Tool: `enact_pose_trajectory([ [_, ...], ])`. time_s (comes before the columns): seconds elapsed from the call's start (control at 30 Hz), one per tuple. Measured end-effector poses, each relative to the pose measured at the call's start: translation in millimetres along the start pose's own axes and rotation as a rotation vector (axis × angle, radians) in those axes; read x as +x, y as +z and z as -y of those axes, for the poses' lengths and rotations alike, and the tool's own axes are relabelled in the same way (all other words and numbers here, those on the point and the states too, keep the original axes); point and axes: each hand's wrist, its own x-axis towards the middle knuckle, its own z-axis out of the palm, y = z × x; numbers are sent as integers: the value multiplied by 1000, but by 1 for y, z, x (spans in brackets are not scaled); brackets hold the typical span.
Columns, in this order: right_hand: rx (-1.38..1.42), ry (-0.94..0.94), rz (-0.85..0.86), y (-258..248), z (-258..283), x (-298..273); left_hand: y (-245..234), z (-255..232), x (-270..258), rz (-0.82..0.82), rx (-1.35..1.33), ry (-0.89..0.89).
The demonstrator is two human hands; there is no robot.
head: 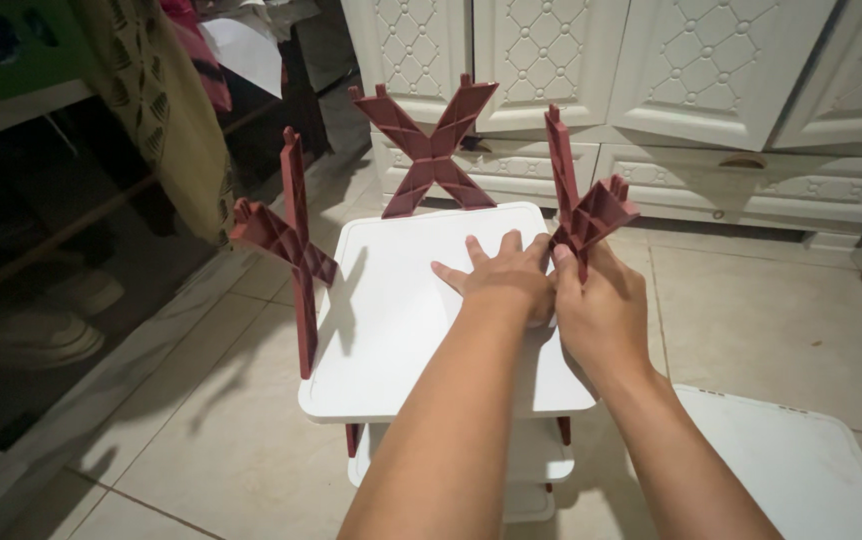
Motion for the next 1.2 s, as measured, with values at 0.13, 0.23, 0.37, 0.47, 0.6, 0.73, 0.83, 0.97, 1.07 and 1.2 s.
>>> enact_pose_trajectory([
  [0.13,3,-18,32,-1,-1,0,0,0,5,14,49,-11],
  [0.23,-20,-46,16,1,-1,6,-1,1,6,4,34,-21],
  [0.37,59,118,9,0,-2,20,3,3,6,-31,5,-13],
  [0.47,22,84,29,1,8,17,11,8,5,-102,7,9],
  [0.6,-39,-195,-142,-11,45,27,15,17,5,-154,-63,64],
  [0.73,-128,-394,-253,-48,62,64,23,26,2,-191,-100,101],
  [0.83,85,-123,-173,-49,58,45,15,32,0,-265,-16,120],
  [0.97,194,238,-8,-54,36,21,25,35,-16,-444,-27,229],
  [1.07,327,484,29,-68,18,22,36,25,-26,-482,-129,262],
  [1.2,356,743,1,-95,-12,18,54,5,-44,-585,-131,442],
])
